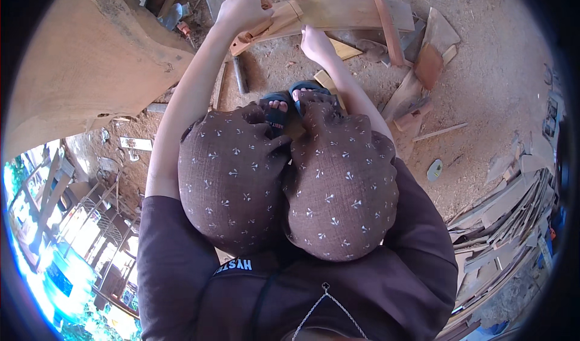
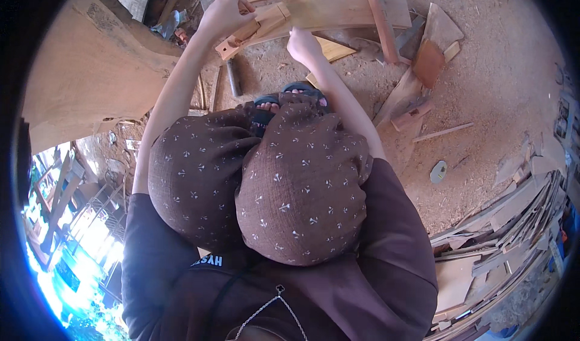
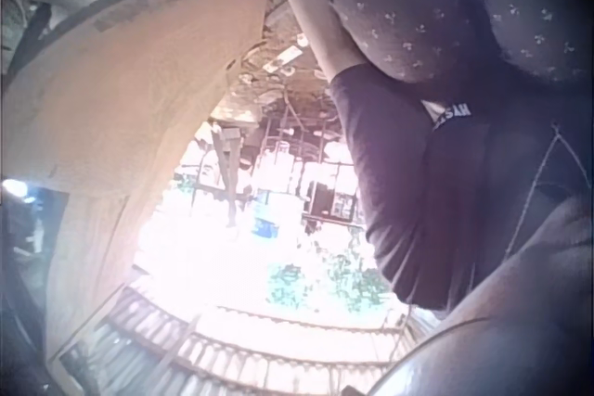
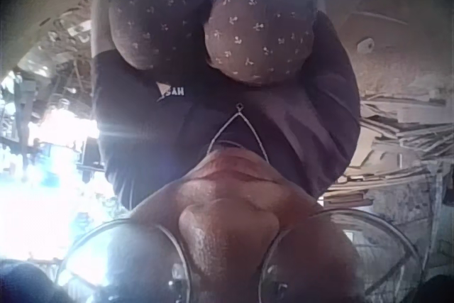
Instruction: Using a small hand saw to cut a piece of wood in a workshop setting.
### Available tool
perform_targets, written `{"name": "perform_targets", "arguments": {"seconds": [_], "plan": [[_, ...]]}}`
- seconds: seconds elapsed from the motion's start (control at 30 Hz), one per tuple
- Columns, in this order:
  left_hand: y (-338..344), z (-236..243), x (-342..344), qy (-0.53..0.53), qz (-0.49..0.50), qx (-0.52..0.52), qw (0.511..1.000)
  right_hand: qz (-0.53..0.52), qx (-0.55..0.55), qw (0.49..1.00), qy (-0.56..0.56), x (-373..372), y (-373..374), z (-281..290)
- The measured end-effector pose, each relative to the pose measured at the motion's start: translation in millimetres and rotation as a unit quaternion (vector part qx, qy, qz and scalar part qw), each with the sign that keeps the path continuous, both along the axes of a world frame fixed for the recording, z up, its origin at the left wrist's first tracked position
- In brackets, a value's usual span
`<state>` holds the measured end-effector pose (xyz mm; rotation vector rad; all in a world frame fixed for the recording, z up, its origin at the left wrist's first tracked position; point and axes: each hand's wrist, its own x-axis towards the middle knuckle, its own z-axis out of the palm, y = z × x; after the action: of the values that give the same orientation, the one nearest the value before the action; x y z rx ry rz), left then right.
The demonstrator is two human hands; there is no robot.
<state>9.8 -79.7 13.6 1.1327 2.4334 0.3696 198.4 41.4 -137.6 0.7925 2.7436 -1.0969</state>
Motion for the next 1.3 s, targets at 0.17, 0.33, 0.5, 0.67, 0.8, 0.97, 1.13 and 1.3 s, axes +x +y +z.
{"name": "perform_targets", "arguments": {"seconds": [0.17, 0.33, 0.5, 0.67, 0.8, 0.97, 1.13, 1.3], "plan": [[-30, -9, -11, 0.003, 0.017, -0.025, 1.000, -0.003, -0.049, 0.998, -0.049, 37, -40, 19], [-16, -1, -8, 0.006, 0.006, -0.028, 1.000, -0.043, -0.019, 0.998, -0.053, 110, -40, 10], [-13, -6, -9, 0.017, -0.007, -0.030, 0.999, -0.021, -0.042, 0.998, -0.042, 11, -24, 25], [-25, -8, -10, 0.004, 0.028, -0.028, 0.999, -0.003, -0.051, 0.998, 0.047, 18, -37, 22], [-17, -1, -2, 0.005, 0.018, -0.020, 1.000, -0.021, -0.027, 0.998, -0.052, 116, -41, 7], [-14, 3, -7, 0.012, 0.017, -0.060, 0.998, 0.004, -0.039, 0.998, -0.057, 87, -33, 15], [-8, 2, -4, 0.011, 0.017, -0.043, 0.999, -0.007, -0.009, 1.000, -0.005, -1, -18, 20], [-14, -3, -10, -0.007, 0.027, -0.034, 0.999, 0.010, -0.024, 1.000, -0.011, 83, -30, 7]]}}
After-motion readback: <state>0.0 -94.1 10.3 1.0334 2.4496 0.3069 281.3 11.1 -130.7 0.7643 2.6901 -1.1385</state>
